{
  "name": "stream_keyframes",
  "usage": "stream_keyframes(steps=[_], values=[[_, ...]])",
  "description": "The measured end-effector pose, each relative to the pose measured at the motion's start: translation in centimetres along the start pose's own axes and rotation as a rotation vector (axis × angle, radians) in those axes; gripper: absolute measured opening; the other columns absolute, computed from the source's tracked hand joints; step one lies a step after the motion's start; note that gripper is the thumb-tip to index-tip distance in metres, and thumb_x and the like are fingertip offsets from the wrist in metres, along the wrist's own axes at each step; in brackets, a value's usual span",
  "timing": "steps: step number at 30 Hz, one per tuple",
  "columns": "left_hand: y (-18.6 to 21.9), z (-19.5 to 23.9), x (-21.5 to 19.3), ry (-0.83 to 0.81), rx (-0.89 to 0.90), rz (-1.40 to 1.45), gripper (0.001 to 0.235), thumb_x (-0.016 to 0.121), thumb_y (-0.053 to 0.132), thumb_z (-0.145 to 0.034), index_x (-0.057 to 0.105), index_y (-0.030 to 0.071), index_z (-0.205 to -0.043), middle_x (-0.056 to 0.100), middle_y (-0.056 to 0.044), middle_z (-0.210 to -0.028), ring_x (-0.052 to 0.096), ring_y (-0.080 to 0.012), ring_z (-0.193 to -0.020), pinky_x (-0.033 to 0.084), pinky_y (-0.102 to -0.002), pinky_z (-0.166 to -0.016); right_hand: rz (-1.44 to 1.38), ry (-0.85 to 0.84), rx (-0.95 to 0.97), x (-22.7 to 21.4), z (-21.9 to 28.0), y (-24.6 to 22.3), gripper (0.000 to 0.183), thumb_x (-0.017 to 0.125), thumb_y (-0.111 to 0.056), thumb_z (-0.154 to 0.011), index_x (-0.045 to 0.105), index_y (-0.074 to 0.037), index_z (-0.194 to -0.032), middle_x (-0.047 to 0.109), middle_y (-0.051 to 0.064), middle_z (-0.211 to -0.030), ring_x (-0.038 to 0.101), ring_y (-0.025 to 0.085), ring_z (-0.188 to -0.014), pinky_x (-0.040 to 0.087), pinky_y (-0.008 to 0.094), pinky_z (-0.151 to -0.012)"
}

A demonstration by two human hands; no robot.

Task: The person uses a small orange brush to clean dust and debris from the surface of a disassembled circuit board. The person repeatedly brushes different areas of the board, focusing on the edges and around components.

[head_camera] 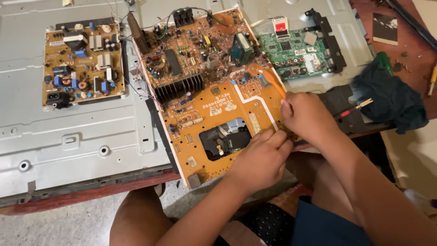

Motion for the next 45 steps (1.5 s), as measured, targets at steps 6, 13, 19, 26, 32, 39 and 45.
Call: stream_keyframes(steps=[6,13,19,26,32,39,45], values=[[-0.1,0.1,-0.1,-0.008,-0.002,0.021,0.030,0.063,0.008,-0.080,0.066,0.001,-0.109,0.057,-0.014,-0.105,0.056,-0.0341,-0.106,0.048,-0.044,-0.099,0.030,0.037,-0.062,0.5,-1.8,0.2,0.026,0.062,-0.019,-0.094,0.067,0.002,-0.080,0.064,0.027,-0.075,0.064,0.049,-0.073,0.052,0.056,-0.067],[-0.2,0.0,-0.4,-0.065,-0.017,0.030,0.029,0.063,0.007,-0.080,0.065,0.000,-0.108,0.057,-0.017,-0.108,0.055,-0.0373,-0.109,0.047,-0.045,-0.101,0.092,-0.046,0.006,0.7,-4.1,-1.4,0.028,0.062,-0.022,-0.095,0.069,0.001,-0.079,0.065,0.029,-0.074,0.065,0.049,-0.074,0.053,0.056,-0.072],[0.0,-0.3,-0.1,-0.057,-0.077,0.020,0.037,0.062,0.006,-0.077,0.064,-0.002,-0.113,0.056,-0.020,-0.114,0.054,-0.0397,-0.114,0.045,-0.047,-0.104,0.021,-0.027,-0.014,0.5,-2.7,-0.2,0.026,0.062,-0.022,-0.094,0.069,0.001,-0.082,0.063,0.029,-0.075,0.064,0.049,-0.074,0.052,0.055,-0.067],[0.3,-0.8,-0.6,-0.082,-0.115,0.026,0.030,0.063,0.005,-0.076,0.064,-0.003,-0.105,0.056,-0.022,-0.114,0.054,-0.0407,-0.117,0.044,-0.048,-0.105,0.048,0.005,-0.066,-0.4,-1.8,0.2,0.021,0.059,-0.019,-0.095,0.069,-0.001,-0.090,0.064,0.027,-0.073,0.064,0.049,-0.071,0.051,0.055,-0.067],[0.0,-0.7,-0.2,-0.048,-0.116,0.062,0.029,0.061,0.005,-0.079,0.064,-0.002,-0.108,0.056,-0.022,-0.112,0.055,-0.0406,-0.114,0.045,-0.049,-0.103,-0.014,-0.009,-0.061,0.0,-1.8,0.2,0.024,0.060,-0.022,-0.097,0.066,-0.001,-0.086,0.062,0.025,-0.069,0.063,0.046,-0.068,0.050,0.053,-0.063],[0.0,-0.8,-0.1,-0.084,-0.129,0.037,0.029,0.063,0.007,-0.077,0.063,-0.002,-0.105,0.054,-0.021,-0.113,0.054,-0.0406,-0.115,0.045,-0.049,-0.103,-0.021,-0.053,0.024,-0.4,-1.6,-0.1,0.025,0.061,-0.022,-0.096,0.065,-0.001,-0.083,0.061,0.023,-0.066,0.062,0.044,-0.062,0.050,0.050,-0.060],[0.3,-0.5,-0.2,-0.082,-0.094,-0.001,0.038,0.065,0.009,-0.072,0.063,0.000,-0.108,0.054,-0.019,-0.113,0.054,-0.0389,-0.113,0.045,-0.048,-0.102,0.017,-0.062,0.005,-0.7,-1.5,-0.4,0.026,0.060,-0.022,-0.099,0.065,-0.001,-0.084,0.062,0.023,-0.066,0.063,0.044,-0.063,0.050,0.051,-0.061]])
Point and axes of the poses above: each hand's wrist, its own z-axis away from the middle knuckle, its own x-axis out of the palm, y = z × x, the point moved 1 cm from there along -z, towards the middle knuckle
